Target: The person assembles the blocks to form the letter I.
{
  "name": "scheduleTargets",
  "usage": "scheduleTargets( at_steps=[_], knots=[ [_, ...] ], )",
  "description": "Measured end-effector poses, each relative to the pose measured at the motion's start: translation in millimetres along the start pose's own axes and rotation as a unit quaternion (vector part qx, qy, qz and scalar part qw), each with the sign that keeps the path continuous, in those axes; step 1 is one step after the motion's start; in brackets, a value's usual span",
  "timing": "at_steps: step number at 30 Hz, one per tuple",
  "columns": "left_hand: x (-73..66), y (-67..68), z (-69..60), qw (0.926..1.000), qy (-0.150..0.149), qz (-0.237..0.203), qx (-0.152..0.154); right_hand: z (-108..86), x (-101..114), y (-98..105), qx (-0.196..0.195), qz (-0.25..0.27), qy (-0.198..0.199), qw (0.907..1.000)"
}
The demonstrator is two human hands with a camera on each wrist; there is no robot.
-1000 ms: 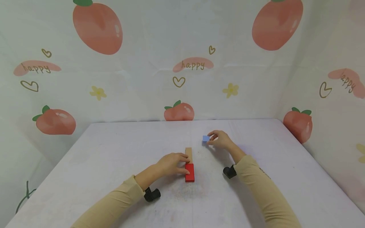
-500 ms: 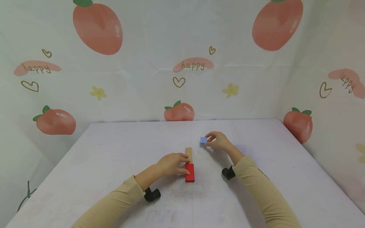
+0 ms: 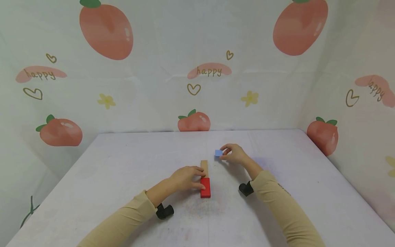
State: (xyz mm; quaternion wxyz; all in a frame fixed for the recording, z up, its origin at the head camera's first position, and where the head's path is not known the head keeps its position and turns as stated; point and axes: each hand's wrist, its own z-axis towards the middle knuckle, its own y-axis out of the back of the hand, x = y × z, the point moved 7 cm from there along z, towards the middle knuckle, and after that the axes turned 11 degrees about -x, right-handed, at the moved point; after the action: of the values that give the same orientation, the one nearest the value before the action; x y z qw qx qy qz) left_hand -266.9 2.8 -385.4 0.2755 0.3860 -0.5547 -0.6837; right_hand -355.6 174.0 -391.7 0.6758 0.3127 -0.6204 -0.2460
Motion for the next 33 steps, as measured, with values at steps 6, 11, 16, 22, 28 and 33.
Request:
scheduleTargets(
  at_steps=[6, 11, 16, 22, 28, 33],
  knots=[
    [-0.1, 0.2, -0.2, 1.0, -0.002, 0.005, -0.002, 0.8, 2.4, -1.5, -0.003, -0.006, 0.013, 0.9999],
    [-0.3, 0.7, 0.2, 0.9999, -0.006, 0.007, -0.005, -0.1, 5.6, -3.2, -0.002, -0.007, 0.011, 0.9999],
    [-0.2, 0.6, 0.4, 0.9999, -0.006, 0.008, -0.005, -0.2, 6.9, -5.6, -0.001, -0.009, 0.017, 0.9998],
    [-0.6, 0.8, 0.5, 0.9999, -0.01, 0.006, -0.007, -0.8, 11.2, -7.3, 0.0, -0.004, 0.026, 0.9997],
    [-1.4, 1.2, 0.8, 0.9998, -0.018, 0.005, -0.011, -1.0, 16.3, -8.7, -0.004, 0.001, 0.047, 0.9989],
    [-1.3, 1.1, 0.7, 0.9998, -0.018, 0.005, -0.009, 0.0, 18.1, -11.0, -0.004, 0.003, 0.052, 0.9986]
  ],
)
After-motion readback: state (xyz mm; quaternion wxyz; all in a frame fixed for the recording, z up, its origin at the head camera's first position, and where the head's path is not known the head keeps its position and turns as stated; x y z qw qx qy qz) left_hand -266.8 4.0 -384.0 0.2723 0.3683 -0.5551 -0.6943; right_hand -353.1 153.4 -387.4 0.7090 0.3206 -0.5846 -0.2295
